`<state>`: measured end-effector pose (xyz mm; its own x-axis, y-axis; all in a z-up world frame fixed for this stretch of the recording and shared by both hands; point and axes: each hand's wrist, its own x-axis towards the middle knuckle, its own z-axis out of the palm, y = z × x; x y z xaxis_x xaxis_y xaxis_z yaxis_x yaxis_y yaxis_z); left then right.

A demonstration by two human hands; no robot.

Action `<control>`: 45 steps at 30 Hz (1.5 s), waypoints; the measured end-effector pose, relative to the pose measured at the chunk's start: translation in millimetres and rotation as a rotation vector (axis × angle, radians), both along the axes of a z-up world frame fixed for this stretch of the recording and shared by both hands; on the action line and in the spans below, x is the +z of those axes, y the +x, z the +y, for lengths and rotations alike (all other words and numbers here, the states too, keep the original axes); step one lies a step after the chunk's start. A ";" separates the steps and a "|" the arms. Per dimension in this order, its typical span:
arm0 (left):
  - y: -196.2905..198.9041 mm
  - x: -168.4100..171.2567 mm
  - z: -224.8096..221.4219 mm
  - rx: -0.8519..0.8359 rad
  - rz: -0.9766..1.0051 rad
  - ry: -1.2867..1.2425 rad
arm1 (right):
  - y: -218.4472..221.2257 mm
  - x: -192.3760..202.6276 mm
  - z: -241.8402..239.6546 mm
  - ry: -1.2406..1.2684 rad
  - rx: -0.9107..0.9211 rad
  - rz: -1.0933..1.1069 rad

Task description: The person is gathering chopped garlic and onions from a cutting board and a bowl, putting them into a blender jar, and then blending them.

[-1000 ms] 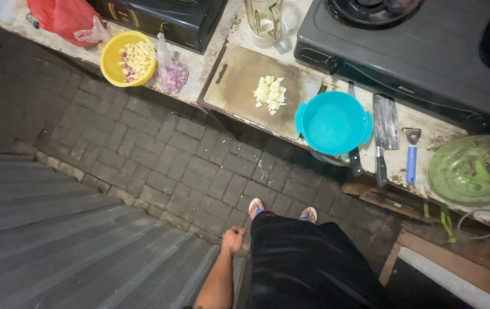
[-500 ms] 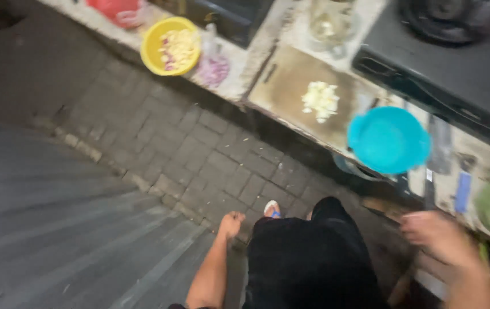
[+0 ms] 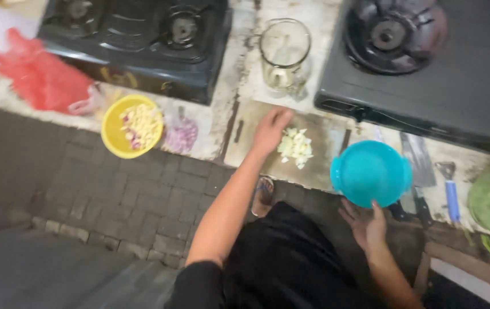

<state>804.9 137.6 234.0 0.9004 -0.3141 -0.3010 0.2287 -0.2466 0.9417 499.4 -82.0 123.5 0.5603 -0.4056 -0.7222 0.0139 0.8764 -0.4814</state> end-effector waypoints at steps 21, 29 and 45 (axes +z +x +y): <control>163.0 -69.0 40.2 -0.127 -0.019 0.012 | -4.0 -120.8 -20.9 -0.026 -0.450 0.045; 196.6 -41.7 46.1 -0.186 -0.016 0.189 | 19.5 -19.4 -2.0 -0.234 -0.292 0.080; 22.6 -66.9 46.9 -0.966 -0.747 0.393 | 12.1 -38.5 -25.1 -0.167 -0.329 0.117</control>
